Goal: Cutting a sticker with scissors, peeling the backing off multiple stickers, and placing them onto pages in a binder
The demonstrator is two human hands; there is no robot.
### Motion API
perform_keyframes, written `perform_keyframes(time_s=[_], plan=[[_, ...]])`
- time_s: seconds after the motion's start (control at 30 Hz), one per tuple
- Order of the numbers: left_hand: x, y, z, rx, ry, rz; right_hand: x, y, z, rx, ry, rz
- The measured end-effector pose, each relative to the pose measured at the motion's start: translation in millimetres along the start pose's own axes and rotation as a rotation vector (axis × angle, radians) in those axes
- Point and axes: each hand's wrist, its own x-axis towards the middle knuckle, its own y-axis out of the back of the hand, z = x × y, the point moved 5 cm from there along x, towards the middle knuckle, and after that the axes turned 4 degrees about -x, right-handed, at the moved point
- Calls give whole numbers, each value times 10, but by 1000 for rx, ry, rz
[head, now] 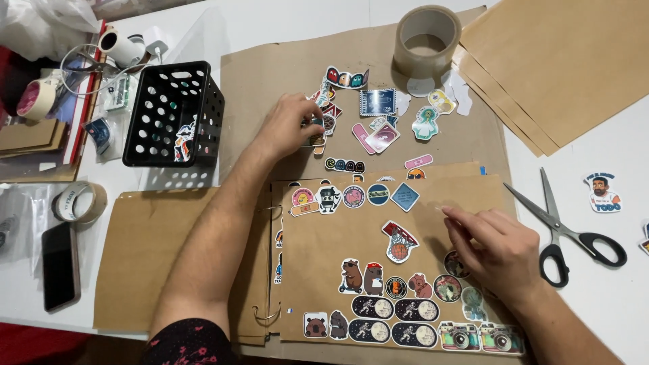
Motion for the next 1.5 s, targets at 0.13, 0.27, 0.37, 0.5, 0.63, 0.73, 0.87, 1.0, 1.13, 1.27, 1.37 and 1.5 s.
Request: perform_keyframes(time_s=[0.13, 0.27, 0.37, 0.5, 0.63, 0.73, 0.87, 1.0, 1.13, 1.27, 1.37, 1.5], plan=[[155, 12, 6, -60, 179, -209, 16, 26, 13, 8, -2, 13], [216, -9, -82, -153, 202, -287, 11, 23, 19, 8, 15, 38], [199, 5, -213, -248, 314, -263, 24, 20, -14, 16, 4, 27], [214, -5, -337, -153, 223, -254, 34, 24, 24, 66, -135, 86], [295, -165, -515, -137, 216, -324, 40, 23, 24, 35, -106, 78], [266, -104, -495, -244, 272, -316, 34, 16, 43, 75, -119, 99], [176, 67, -404, -363, 306, -222, 21, 16, 59, 58, -115, 104], [141, 292, -270, -534, 297, -100, 44, 40, 27, 74, -54, 56], [96, 369, -174, -557, 341, -7, 39, 37, -4, 65, -4, 31], [52, 429, -133, -353, 426, 17, 32, 26, 4, 59, -5, 29], [21, 502, -116, -366, 407, 112, 26, 22, 16, 61, -9, 36], [-81, 655, -68, -282, 398, 306, 27, 28, 17, 87, -13, 40]])
